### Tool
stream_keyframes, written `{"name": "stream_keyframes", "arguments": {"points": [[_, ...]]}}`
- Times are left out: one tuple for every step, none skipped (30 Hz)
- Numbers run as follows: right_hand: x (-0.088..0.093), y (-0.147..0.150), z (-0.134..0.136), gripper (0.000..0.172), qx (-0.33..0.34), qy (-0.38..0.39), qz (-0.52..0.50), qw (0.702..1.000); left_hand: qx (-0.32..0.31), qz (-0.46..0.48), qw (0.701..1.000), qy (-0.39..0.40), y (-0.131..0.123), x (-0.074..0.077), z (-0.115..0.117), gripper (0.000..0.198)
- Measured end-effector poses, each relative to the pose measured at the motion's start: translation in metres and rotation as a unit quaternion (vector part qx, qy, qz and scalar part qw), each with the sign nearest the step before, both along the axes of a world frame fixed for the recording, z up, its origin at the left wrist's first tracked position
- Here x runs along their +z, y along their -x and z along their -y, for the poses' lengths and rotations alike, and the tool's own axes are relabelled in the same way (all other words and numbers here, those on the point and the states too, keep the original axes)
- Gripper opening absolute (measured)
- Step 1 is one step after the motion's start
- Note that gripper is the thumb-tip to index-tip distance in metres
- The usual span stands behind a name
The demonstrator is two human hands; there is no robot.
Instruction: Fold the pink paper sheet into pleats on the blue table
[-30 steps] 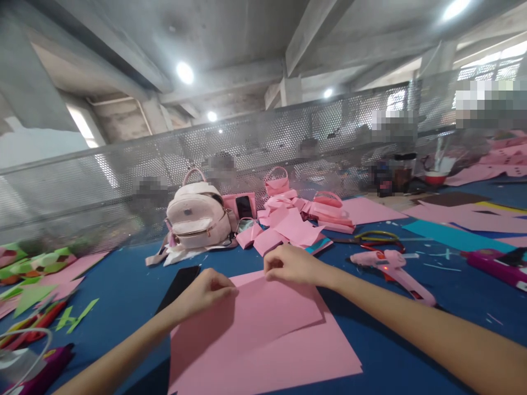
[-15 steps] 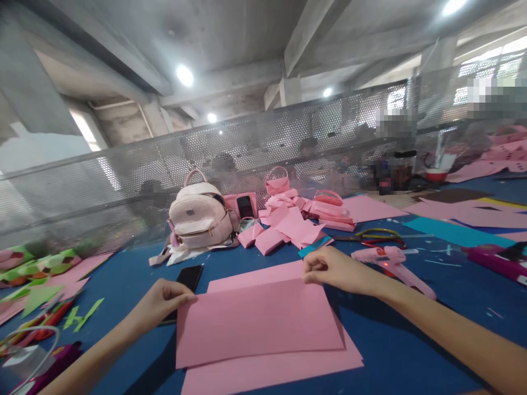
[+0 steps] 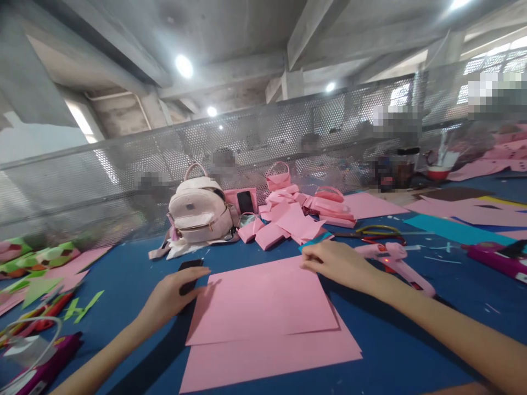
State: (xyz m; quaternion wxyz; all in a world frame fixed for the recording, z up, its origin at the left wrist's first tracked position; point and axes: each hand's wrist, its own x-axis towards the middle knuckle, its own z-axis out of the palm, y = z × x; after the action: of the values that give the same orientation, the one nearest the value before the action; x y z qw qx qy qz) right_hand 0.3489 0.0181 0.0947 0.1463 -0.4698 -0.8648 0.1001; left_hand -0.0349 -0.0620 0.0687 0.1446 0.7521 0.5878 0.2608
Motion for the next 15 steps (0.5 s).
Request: {"name": "stream_keyframes", "arguments": {"points": [[-0.003,0.003,-0.003,0.029,0.006,-0.007,0.013,1.0,-0.021,-0.015,1.0,-0.016,-0.009,-0.001,0.003,0.041],[-0.006,0.007,-0.006,0.028,0.01,-0.013,0.027,0.999,-0.05,-0.029,0.998,-0.021,-0.019,-0.003,0.007,0.047],[-0.01,0.011,-0.008,0.026,0.01,-0.021,0.044,0.999,-0.092,-0.054,0.994,-0.02,-0.03,-0.006,0.01,0.053],[-0.014,0.014,-0.009,0.024,0.008,-0.032,0.062,0.998,-0.128,-0.075,0.989,-0.019,-0.041,-0.008,0.014,0.06],[-0.017,0.018,-0.011,0.022,0.002,-0.043,0.079,0.996,-0.159,-0.096,0.983,-0.013,-0.052,-0.011,0.017,0.071],[-0.02,0.021,-0.011,0.02,-0.004,-0.056,0.094,0.994,-0.189,-0.145,0.971,-0.007,-0.062,-0.015,0.018,0.084],[-0.022,0.024,-0.01,0.019,-0.008,-0.069,0.107,0.992,-0.209,-0.188,0.96,0.004,-0.071,-0.018,0.019,0.089],[-0.024,0.026,-0.009,0.017,-0.004,-0.083,0.114,0.99,-0.221,-0.216,0.951,0.009,-0.078,-0.022,0.019,0.086],[-0.025,0.027,-0.006,0.017,0.013,-0.098,0.119,0.988,-0.219,-0.238,0.946,0.007,-0.083,-0.026,0.017,0.081],[-0.026,0.028,-0.002,0.017,0.044,-0.113,0.123,0.985,-0.212,-0.256,0.943,-0.002,-0.087,-0.031,0.015,0.075],[-0.026,0.028,0.003,0.016,0.087,-0.123,0.123,0.981,-0.204,-0.273,0.94,-0.018,-0.09,-0.035,0.013,0.07],[-0.026,0.027,0.009,0.014,0.138,-0.121,0.121,0.976,-0.196,-0.291,0.936,-0.038,-0.093,-0.039,0.011,0.066],[-0.026,0.026,0.016,0.012,0.18,-0.104,0.12,0.971,-0.194,-0.311,0.928,-0.061,-0.096,-0.042,0.01,0.061],[-0.026,0.025,0.022,0.011,0.201,-0.087,0.111,0.969,-0.196,-0.332,0.919,-0.086,-0.099,-0.046,0.009,0.055],[-0.027,0.024,0.028,0.014,0.206,-0.068,0.096,0.972,-0.2,-0.349,0.909,-0.108,-0.101,-0.049,0.009,0.05]]}}
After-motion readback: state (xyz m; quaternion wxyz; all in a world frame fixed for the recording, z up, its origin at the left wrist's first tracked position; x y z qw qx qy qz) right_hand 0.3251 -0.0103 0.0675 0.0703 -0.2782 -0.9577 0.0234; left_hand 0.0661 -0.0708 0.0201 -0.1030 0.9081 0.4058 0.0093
